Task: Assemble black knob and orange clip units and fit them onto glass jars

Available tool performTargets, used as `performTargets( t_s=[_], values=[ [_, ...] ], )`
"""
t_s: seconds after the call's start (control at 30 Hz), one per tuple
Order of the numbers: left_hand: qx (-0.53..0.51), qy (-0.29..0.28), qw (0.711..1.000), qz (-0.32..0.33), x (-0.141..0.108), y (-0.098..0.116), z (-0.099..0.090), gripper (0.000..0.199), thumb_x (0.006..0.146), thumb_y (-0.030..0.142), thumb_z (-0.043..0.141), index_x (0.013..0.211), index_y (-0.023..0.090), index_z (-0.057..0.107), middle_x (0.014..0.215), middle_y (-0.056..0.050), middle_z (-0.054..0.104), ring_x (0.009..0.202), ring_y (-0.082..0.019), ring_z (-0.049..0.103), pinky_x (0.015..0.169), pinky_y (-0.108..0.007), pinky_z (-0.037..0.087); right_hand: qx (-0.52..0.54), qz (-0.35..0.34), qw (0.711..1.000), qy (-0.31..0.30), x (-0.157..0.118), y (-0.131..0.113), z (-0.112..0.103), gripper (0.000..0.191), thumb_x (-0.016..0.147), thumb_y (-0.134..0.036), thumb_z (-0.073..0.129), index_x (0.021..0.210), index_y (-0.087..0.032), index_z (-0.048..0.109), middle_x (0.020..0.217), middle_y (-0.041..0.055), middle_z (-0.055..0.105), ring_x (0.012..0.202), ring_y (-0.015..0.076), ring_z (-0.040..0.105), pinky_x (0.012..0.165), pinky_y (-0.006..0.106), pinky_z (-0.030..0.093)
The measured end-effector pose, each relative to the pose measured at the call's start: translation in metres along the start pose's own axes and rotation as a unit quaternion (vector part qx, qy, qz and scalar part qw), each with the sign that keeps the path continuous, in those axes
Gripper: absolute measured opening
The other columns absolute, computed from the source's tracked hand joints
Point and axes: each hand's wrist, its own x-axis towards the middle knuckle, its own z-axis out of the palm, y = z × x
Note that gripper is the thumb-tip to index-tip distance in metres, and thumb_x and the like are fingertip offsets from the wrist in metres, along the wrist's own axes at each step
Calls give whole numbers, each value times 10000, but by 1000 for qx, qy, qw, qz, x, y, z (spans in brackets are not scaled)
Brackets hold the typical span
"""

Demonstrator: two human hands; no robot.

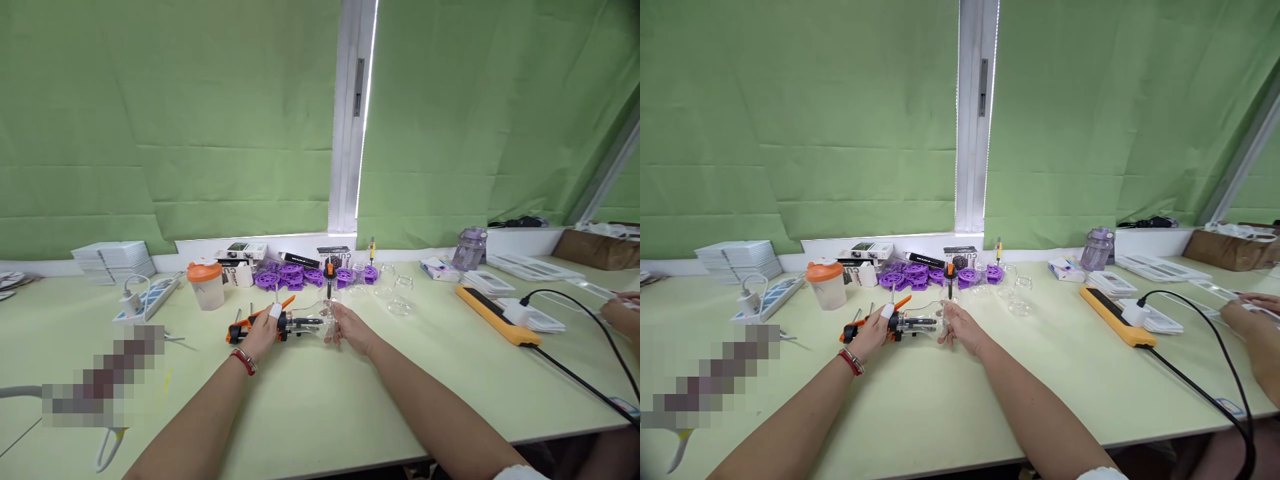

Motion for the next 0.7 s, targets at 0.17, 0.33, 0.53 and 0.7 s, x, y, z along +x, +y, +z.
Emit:
performTargets(
  t_s=[0.17,0.33,0.53,0.7],
  values=[
    [-18,1,999,-37,-2,7,-3,410,820,564,354,825,207,556,550,49,405,481,-117,391,483,-236,356,14,-35,997,-68,-6,-12,-2,736,765,-484,643,1392,-375,272,1412,138,334,789,185,680,567,281,514],
    [-13,9,999,-41,-2,10,-3,424,820,561,352,856,203,577,524,43,406,471,-126,391,470,-240,343,6,-14,997,-72,-8,-13,-4,839,676,-393,749,1382,-325,300,1333,154,408,735,182,681,552,278,506],
    [1,7,999,-36,-2,7,-2,451,823,557,353,924,191,597,533,40,423,486,-125,403,483,-238,356,0,8,999,-53,1,-1,-5,549,783,-613,537,1108,-171,518,780,44,609,551,136,615,476,246,460],
    [-3,13,998,-68,-2,7,-2,453,812,543,374,961,190,616,511,33,430,475,-133,410,475,-246,355,5,-28,999,-17,1,-2,-1,588,753,-629,559,1160,-206,528,996,86,581,671,137,610,565,296,516]
  ],
)
